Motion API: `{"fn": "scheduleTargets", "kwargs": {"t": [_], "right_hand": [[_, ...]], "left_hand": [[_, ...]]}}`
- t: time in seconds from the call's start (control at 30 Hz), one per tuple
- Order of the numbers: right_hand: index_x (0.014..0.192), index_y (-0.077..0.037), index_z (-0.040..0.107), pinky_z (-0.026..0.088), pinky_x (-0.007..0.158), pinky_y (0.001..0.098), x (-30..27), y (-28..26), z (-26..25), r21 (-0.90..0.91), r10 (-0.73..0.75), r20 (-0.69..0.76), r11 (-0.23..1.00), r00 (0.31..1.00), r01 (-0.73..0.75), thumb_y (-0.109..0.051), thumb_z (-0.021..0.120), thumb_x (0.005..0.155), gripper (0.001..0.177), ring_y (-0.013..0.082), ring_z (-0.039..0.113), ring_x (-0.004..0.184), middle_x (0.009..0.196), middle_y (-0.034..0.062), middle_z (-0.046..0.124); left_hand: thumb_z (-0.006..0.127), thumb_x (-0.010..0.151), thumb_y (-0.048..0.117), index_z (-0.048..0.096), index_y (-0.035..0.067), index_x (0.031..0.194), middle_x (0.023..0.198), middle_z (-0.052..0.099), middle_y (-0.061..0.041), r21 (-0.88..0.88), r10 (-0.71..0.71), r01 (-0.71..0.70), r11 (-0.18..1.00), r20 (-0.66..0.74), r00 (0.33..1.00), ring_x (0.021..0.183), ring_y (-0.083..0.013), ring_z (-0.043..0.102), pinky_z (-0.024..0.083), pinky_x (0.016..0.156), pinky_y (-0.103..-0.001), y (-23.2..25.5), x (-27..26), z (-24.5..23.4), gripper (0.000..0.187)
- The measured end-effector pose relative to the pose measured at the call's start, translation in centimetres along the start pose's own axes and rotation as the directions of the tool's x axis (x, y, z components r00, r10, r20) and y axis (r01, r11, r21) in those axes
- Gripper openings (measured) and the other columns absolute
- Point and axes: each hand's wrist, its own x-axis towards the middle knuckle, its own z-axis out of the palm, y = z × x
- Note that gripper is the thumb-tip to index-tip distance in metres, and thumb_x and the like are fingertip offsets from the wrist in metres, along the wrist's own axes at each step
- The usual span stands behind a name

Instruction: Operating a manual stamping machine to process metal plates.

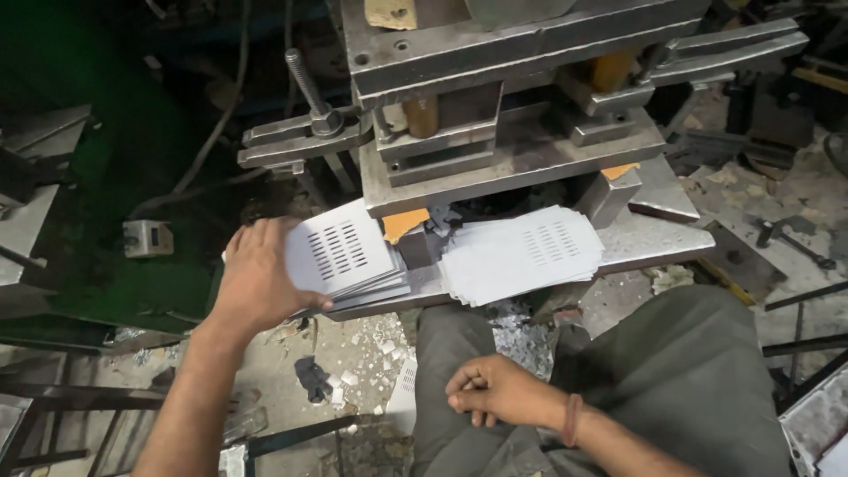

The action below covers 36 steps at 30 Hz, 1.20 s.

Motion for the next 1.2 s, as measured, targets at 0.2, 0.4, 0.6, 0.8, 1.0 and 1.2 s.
{"fn": "scheduleTargets", "kwargs": {"t": [0.2,0.4,0.6,0.8,1.0,1.2], "right_hand": [[0.108,-0.001,0.076,0.054,0.054,0.0205,-0.8,-1.3,0.1,-0.031,-0.033,0.011,0.999,0.999,0.033,-0.01,0.073,0.093,0.019,0.0096,0.066,0.061,0.09,0.0067,0.078],[0.158,-0.013,0.039,0.061,0.065,0.0193,-1.8,-5.0,0.7,-0.13,-0.173,0.139,0.973,0.975,0.191,-0.027,0.077,0.08,0.087,0.0105,0.069,0.077,0.133,0.0111,0.07],[0.108,0.007,0.073,0.063,0.06,0.0294,-2.3,-5.0,1.0,0.262,-0.422,-0.344,0.815,0.838,0.518,0.0,0.063,0.095,0.018,0.018,0.07,0.063,0.076,0.0143,0.073],[0.123,0.004,0.068,0.061,0.059,0.0309,-6.1,-8.9,-5.9,0.19,-0.406,-0.648,0.734,0.645,0.652,-0.001,0.053,0.1,0.029,0.0214,0.065,0.061,0.073,0.0154,0.069],[0.121,0.014,0.049,0.056,0.102,0.0399,-5.6,-16.0,-11.6,0.501,-0.205,-0.647,0.612,0.735,0.612,0.0,0.038,0.106,0.023,0.0323,0.062,0.103,0.108,0.0241,0.058],[0.107,0.017,0.058,0.067,0.074,0.0256,1.1,-19.6,-15.3,0.463,-0.099,-0.78,0.573,0.618,0.676,0.006,0.048,0.1,0.016,0.0278,0.076,0.081,0.097,0.0244,0.072]], "left_hand": [[0.086,0.075,0.017,0.069,0.001,0.128,0.11,0.078,-0.019,-0.236,-0.312,0.363,0.901,0.229,0.922,0.079,-0.0296,0.08,0.063,0.075,-0.037,-0.1,-2.3,-3.9,0.058],[0.074,0.083,-0.009,0.075,-0.008,0.099,0.064,0.077,-0.027,-0.848,-0.254,0.221,0.482,0.106,0.961,0.036,-0.0299,0.065,0.057,0.034,-0.037,0.2,-6.4,-1.1,0.016],[0.079,0.076,-0.006,0.078,-0.003,0.1,0.079,0.085,-0.016,-0.925,-0.096,0.095,0.368,0.064,0.993,0.055,-0.017,0.073,0.061,0.053,-0.025,10.7,-7.0,1.2,0.024],[0.069,0.081,-0.005,0.06,-0.002,0.135,0.108,0.075,-0.018,-0.983,-0.267,0.102,0.15,0.059,0.962,0.098,-0.0241,0.072,0.062,0.092,-0.035,12.3,-7.7,1.6,0.055],[0.074,0.08,-0.004,0.064,0.003,0.135,0.111,0.08,-0.013,-0.949,-0.181,0.236,0.208,0.2,0.963,0.096,-0.0183,0.075,0.062,0.082,-0.03,12.0,-9.9,4.2,0.056],[0.073,0.081,-0.011,0.064,0.0,0.136,0.109,0.078,-0.016,-0.96,-0.176,0.256,0.11,0.235,0.956,0.091,-0.0199,0.071,0.06,0.082,-0.032,11.1,-11.2,7.1,0.057]]}}
